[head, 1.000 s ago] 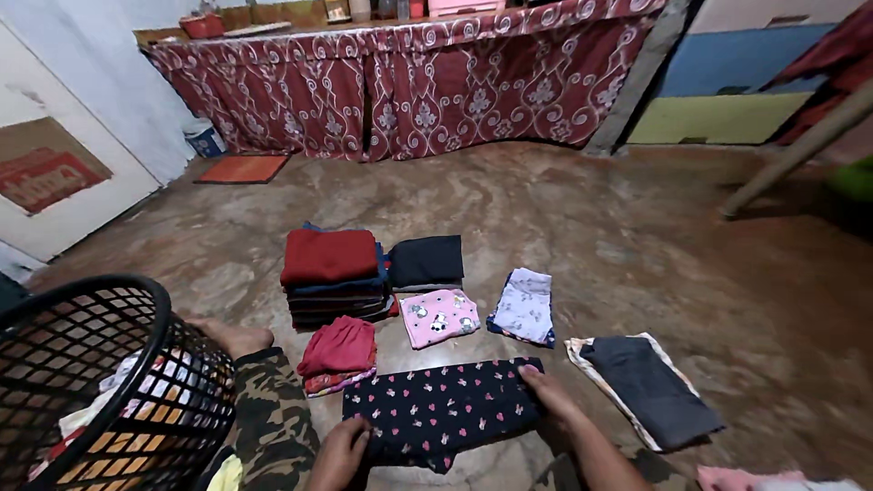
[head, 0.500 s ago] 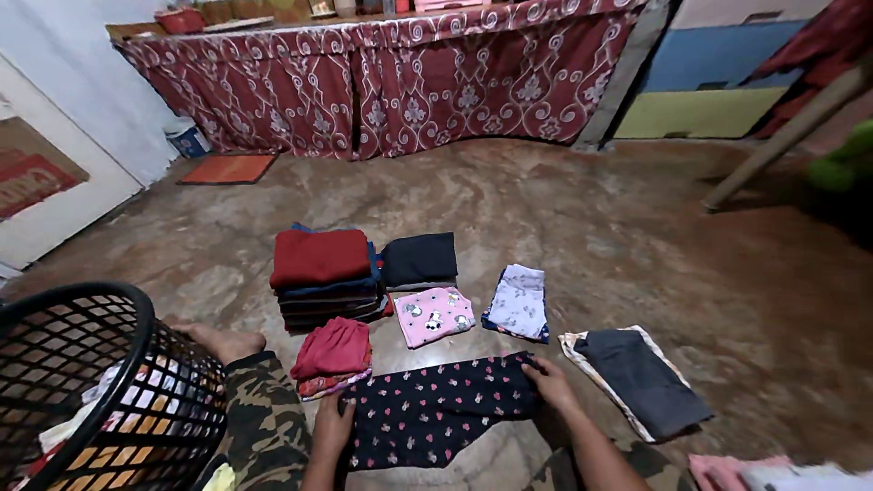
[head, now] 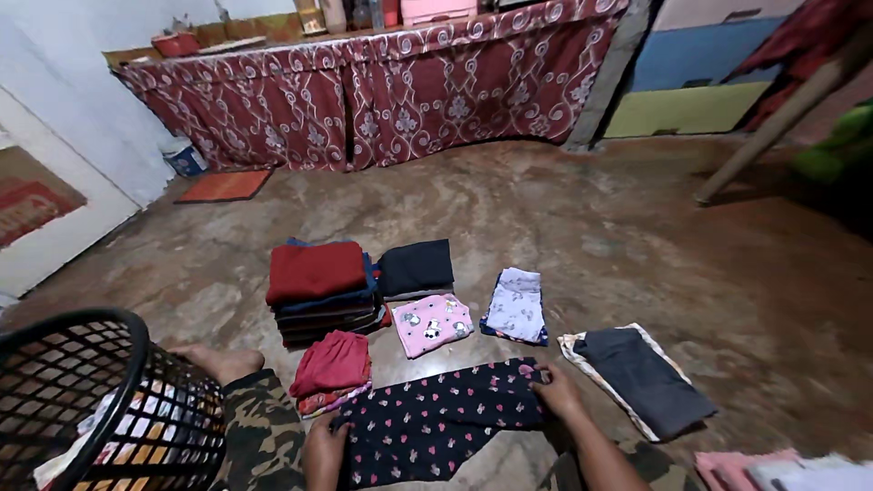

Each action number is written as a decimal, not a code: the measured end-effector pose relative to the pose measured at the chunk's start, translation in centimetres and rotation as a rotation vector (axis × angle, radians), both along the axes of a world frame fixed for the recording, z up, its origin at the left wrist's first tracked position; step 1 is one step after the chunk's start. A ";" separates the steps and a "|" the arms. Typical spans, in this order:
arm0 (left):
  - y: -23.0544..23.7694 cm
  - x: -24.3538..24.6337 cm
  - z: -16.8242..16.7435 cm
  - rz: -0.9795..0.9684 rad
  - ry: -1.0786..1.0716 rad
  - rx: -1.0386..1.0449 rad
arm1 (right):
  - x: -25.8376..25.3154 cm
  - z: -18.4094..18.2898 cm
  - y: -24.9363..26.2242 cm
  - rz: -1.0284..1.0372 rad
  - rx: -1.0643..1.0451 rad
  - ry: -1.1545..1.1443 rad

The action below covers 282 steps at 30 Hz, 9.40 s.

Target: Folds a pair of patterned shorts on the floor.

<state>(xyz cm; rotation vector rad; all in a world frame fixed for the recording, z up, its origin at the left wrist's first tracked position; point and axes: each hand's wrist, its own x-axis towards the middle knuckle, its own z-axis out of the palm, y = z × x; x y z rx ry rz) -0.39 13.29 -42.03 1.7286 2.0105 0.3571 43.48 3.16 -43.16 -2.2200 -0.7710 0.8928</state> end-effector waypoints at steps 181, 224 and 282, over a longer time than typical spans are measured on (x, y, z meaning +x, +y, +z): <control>-2.5 7.9 -8.7 -0.668 0.210 0.056 | -17.3 -8.2 2.4 0.812 0.121 -0.526; -0.8 5.1 -8.1 -0.414 0.247 0.099 | -8.0 -4.8 5.7 0.223 0.155 -0.549; -8.4 12.6 -2.0 -0.825 0.290 -0.282 | -10.3 -5.8 3.1 0.523 -0.270 -0.448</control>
